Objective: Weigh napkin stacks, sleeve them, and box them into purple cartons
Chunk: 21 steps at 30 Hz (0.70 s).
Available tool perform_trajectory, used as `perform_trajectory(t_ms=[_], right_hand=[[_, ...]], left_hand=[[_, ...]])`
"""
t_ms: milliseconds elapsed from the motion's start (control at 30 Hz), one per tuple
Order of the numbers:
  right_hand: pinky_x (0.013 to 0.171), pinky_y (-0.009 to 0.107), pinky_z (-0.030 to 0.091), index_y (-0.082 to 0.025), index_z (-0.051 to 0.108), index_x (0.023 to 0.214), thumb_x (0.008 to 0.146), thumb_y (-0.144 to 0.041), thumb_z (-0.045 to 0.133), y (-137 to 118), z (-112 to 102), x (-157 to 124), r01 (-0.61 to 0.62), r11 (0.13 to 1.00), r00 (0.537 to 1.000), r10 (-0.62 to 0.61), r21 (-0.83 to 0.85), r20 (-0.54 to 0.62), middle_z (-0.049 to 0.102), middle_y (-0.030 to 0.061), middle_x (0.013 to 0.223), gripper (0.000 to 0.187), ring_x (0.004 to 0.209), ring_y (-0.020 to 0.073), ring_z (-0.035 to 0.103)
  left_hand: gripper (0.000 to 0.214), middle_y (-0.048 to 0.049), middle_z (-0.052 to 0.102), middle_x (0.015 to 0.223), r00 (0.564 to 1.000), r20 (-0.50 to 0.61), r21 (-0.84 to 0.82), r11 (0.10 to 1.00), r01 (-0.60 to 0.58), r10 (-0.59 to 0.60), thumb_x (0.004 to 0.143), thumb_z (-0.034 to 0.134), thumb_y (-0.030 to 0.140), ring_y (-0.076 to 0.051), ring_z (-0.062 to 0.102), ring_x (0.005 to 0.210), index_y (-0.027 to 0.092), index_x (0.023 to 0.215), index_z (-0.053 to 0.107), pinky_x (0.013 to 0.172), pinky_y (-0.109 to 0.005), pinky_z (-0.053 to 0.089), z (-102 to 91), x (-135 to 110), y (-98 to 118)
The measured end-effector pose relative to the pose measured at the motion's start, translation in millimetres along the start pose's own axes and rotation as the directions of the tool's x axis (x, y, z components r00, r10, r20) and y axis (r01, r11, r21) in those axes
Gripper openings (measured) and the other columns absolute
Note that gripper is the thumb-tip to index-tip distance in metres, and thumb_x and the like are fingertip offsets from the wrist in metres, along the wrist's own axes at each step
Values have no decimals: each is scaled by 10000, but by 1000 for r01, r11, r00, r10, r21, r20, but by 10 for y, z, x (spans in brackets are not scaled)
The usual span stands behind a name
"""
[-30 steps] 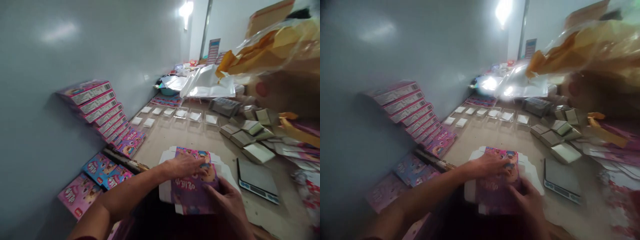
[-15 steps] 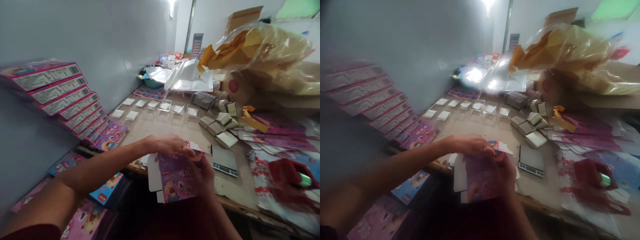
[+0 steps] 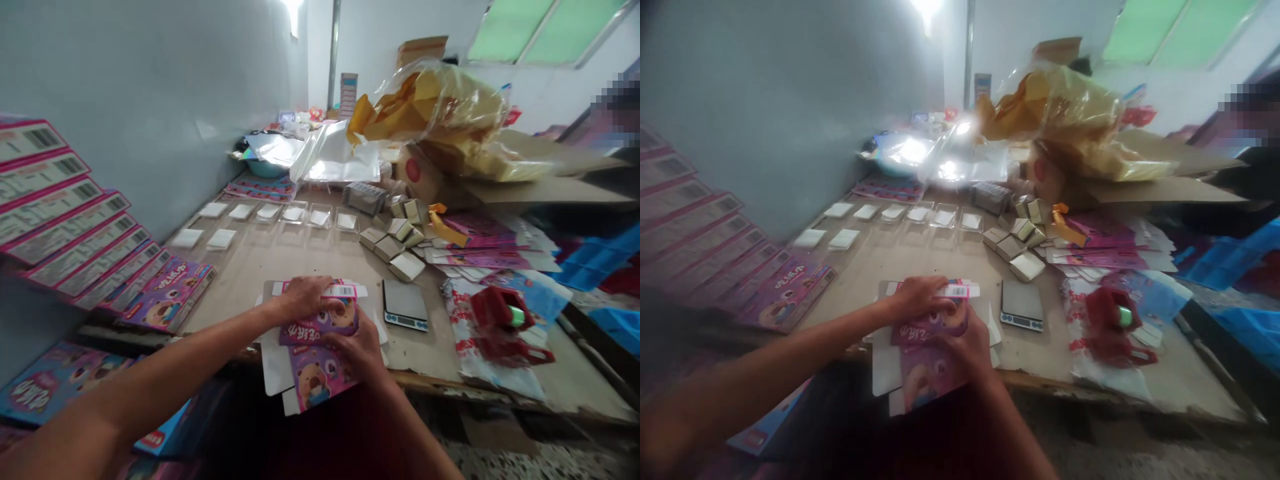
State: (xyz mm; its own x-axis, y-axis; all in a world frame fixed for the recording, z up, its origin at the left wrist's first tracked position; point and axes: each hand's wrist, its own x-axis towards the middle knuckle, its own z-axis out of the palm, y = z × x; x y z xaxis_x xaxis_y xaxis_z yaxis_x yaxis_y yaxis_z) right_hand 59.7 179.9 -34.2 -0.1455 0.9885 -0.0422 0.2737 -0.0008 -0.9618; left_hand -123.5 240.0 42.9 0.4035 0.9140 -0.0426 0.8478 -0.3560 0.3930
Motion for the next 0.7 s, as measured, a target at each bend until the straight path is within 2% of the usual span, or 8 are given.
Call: perform_trajectory(t_ms=[67, 133, 200, 300, 400, 467, 567, 700], right_hand=[[981, 465, 499, -172, 623, 1207, 651, -406, 863, -11, -24, 92, 62, 997, 958, -72, -43, -278, 692, 118, 1159, 649, 1104, 325, 615], [1106, 518, 397, -169, 570, 1297, 641, -422, 878, -125, -86, 149, 169, 984, 839, -169, -47, -518, 588, 157, 1340, 767, 1297, 358, 495], [1136, 524, 372, -228, 418, 1474, 741, -440, 821, -368, -163, 137, 312, 941, 798, -186, 129, -573, 511, 135, 1445, 862, 1359, 336, 462], [1034, 490, 489, -369, 161, 1599, 897, -408, 682, -818, -253, -34, 340, 775, 920, -156, 533, -361, 588, 63, 1391, 875, 1211, 289, 616], [946, 462, 546, -417, 154, 1605, 864, -389, 719, -1017, -276, -336, 183, 698, 983, -136, 693, -123, 642, 26, 1348, 932, 1101, 298, 678], [928, 445, 545, -411, 269, 1576, 836, -421, 747, -927, -253, -558, 92, 714, 994, -107, 694, -22, 641, 18, 1354, 880, 1097, 304, 677], [854, 389, 537, -329, 552, 1380, 866, -547, 692, -625, -173, -844, -24, 779, 997, -29, 627, 75, 686, 36, 1217, 576, 1022, 282, 672], [673, 313, 491, -236, 672, 1023, 938, -653, 529, -385, -85, -1046, -118, 859, 993, 94, 497, 74, 659, 28, 843, 449, 747, 216, 603]], left_hand=[[593, -130, 736, 911, 994, -77, -4, 997, 83, -83, 800, 641, 714, -322, 686, 870, 168, 1028, 675, 760, -398, 473, -135, 138, 29], [580, -100, 731, 877, 978, -160, -13, 991, 134, -134, 793, 634, 730, -292, 685, 828, 190, 1002, 649, 730, -378, 476, -327, 157, 128], [573, -70, 736, 896, 957, -242, -131, 983, 130, -159, 783, 669, 703, -261, 691, 811, 215, 1078, 614, 720, -358, 492, -497, 32, 281], [816, -73, 749, 1028, 921, -334, -527, 850, -5, -201, 727, 798, 575, -238, 715, 809, 252, 1390, 450, 712, -338, 534, -543, -353, 533], [953, -82, 722, 1154, 888, -351, -774, 626, -97, -298, 758, 799, 473, -203, 717, 749, 306, 1540, 280, 666, -315, 559, -249, -811, 711], [838, -67, 711, 1157, 870, -328, -837, 540, -86, -369, 811, 752, 446, -190, 708, 757, 314, 1520, 325, 660, -296, 558, 80, -1101, 767], [547, -22, 714, 1023, 872, -257, -900, 432, -59, -417, 860, 711, 435, -173, 671, 788, 286, 1334, 482, 693, -267, 540, 569, -1476, 773], [403, -18, 683, 876, 881, -140, -974, 224, -41, -452, 917, 572, 598, -177, 640, 748, 230, 1079, 560, 660, -266, 522, 873, -1714, 719]])
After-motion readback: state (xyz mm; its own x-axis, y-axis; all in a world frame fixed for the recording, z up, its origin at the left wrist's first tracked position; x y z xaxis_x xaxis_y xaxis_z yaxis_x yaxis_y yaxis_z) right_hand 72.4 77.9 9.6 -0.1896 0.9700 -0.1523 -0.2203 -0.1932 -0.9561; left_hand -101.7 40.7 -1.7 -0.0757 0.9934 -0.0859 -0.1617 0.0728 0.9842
